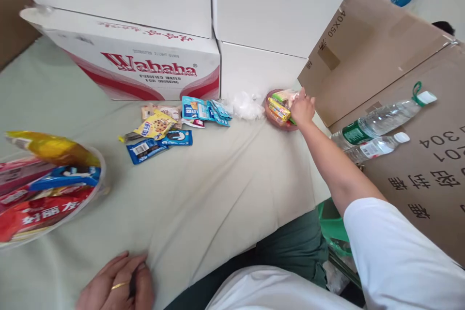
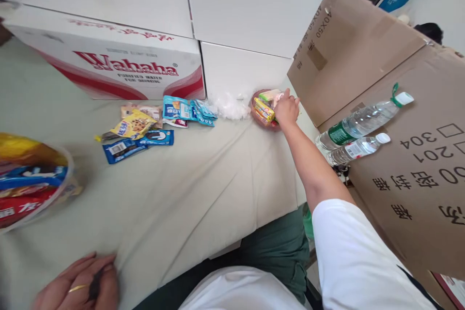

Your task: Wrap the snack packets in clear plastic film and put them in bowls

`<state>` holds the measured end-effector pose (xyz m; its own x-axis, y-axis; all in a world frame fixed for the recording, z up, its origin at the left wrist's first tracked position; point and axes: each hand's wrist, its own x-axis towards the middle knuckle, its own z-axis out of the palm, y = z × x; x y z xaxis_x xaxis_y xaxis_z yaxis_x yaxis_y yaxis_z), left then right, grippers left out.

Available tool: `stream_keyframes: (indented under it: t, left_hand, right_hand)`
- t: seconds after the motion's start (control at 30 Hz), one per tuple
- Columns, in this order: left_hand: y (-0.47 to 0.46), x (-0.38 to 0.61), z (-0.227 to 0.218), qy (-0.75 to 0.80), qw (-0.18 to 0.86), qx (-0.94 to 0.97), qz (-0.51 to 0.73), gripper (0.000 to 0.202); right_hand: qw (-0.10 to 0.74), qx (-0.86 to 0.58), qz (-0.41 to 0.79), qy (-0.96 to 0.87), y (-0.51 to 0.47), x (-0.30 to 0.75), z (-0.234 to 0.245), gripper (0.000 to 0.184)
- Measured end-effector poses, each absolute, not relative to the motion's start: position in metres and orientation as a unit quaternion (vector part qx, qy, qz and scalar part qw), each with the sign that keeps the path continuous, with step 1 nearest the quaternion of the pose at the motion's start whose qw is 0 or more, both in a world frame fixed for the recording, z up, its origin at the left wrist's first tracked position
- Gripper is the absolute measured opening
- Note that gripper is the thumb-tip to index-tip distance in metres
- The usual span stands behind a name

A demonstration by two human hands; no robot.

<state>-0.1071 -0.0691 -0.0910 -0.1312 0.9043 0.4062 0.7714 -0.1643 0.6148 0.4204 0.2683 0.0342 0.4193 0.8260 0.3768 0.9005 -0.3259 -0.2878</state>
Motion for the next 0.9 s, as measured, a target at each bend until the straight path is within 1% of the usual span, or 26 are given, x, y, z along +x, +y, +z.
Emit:
stream_keyframes:
  t: [0.07, 0.1, 0.2, 0.23, 0.27, 0.37, 0.43, 0.53, 0.6, 0.67, 0.7, 0.73, 0.8, 0.83, 0.9]
  left_hand:
    - [-0.071, -0.103, -0.078, 0.634, 0.053, 0.674, 0.376, 0.013]
    - [-0.073, -0.101, -0.071, 0.636, 0.055, 0.672, 0.376, 0.013]
    - [-0.076, -0.098, -0.051, 0.65, 0.104, 0.634, 0.406, 0.015]
    - [-0.074, -0.096, -0.044, 0.651, 0.129, 0.626, 0.41, 0.016]
    - [-0.069, -0.092, -0.038, 0.645, 0.162, 0.622, 0.413, 0.018]
    - [-0.042, -0.072, -0.02, 0.586, 0.277, 0.618, 0.445, 0.026]
    - [-0.014, -0.051, -0.012, 0.514, 0.323, 0.627, 0.488, 0.029]
    - [0.029, -0.015, -0.009, 0.409, 0.407, 0.645, 0.501, 0.032]
    - [0.053, 0.006, -0.013, 0.39, 0.449, 0.623, 0.508, 0.029]
    - [0.071, 0.019, -0.021, 0.38, 0.508, 0.583, 0.508, 0.023]
    - [0.077, 0.023, -0.025, 0.372, 0.545, 0.553, 0.509, 0.019]
    - [0.081, 0.024, -0.03, 0.363, 0.584, 0.518, 0.509, 0.016]
    - [0.087, 0.021, -0.038, 0.344, 0.655, 0.441, 0.508, 0.013]
    - [0.089, 0.018, -0.041, 0.335, 0.685, 0.404, 0.505, 0.015]
    - [0.093, 0.01, -0.043, 0.316, 0.735, 0.342, 0.493, 0.028]
  right_hand:
    - [0.239, -0.815, -0.097, -0.519, 0.26, 0.417, 0.034, 0.048]
    - [0.26, -0.809, -0.107, -0.516, 0.258, 0.418, 0.038, 0.045]
    - [0.349, -0.748, -0.144, -0.546, 0.252, 0.416, 0.058, 0.036]
    - [0.357, -0.718, -0.147, -0.579, 0.249, 0.409, 0.065, 0.034]
    - [0.347, -0.689, -0.142, -0.62, 0.246, 0.399, 0.07, 0.033]
    - [0.249, -0.608, -0.112, -0.746, 0.239, 0.346, 0.072, 0.031]
    - [0.18, -0.551, -0.114, -0.807, 0.244, 0.304, 0.065, 0.028]
    - [0.088, -0.471, -0.116, -0.87, 0.267, 0.25, 0.046, 0.026]
    - [0.037, -0.456, -0.103, -0.883, 0.289, 0.228, 0.035, 0.025]
    - [0.019, -0.479, -0.082, -0.874, 0.31, 0.219, 0.031, 0.025]
    - [0.038, -0.497, -0.073, -0.864, 0.319, 0.219, 0.033, 0.024]
    - [0.077, -0.514, -0.064, -0.852, 0.324, 0.221, 0.037, 0.022]
    - [0.207, -0.528, -0.036, -0.823, 0.324, 0.229, 0.053, 0.025]
    - [0.284, -0.526, -0.01, -0.802, 0.317, 0.234, 0.063, 0.028]
    - [0.424, -0.513, 0.077, -0.742, 0.289, 0.241, 0.077, 0.034]
